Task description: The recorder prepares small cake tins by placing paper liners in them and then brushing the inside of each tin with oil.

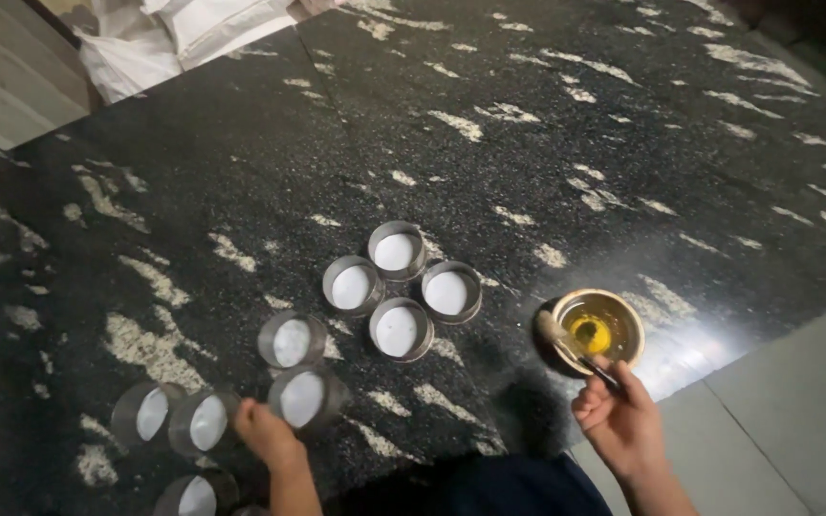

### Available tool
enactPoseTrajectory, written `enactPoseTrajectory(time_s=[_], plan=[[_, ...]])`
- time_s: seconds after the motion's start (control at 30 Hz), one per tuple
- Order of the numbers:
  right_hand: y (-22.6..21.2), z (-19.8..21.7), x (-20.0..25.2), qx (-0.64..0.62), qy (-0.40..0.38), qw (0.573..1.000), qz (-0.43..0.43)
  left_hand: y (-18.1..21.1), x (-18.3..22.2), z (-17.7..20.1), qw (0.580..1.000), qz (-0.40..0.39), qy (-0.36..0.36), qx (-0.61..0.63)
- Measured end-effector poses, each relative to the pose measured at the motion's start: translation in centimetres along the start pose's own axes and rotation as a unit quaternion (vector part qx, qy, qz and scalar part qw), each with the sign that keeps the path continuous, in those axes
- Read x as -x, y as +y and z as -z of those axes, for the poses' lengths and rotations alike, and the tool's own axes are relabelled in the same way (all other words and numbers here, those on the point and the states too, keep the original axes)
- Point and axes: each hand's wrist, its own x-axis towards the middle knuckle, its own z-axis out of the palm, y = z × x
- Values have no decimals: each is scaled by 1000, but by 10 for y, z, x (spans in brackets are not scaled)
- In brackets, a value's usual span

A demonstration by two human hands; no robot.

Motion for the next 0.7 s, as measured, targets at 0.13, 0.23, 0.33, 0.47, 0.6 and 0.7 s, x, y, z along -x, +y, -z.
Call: enactPoseTrajectory(time_s=[0.13, 0.23, 0.33, 0.47, 0.6, 0.7], plan=[[-18, 1, 11, 164, 109, 966, 168, 96, 55, -56, 862, -315, 19, -397], [-29, 1, 15, 347, 195, 877, 268, 85, 83, -103, 849, -133, -222, -461], [-32, -5, 19, 488, 220, 794, 288, 92, 101, -142, 840, 117, -316, -425], [-31, -21, 22, 560, 240, 743, 278, 35, 84, -139, 852, 234, -345, -315], [-31, -22, 15, 600, 254, 713, 260, 74, 88, -107, 827, 91, -376, -408], [-30, -26, 11, 609, 264, 711, 234, 90, 92, -75, 832, 0, -416, -368]])
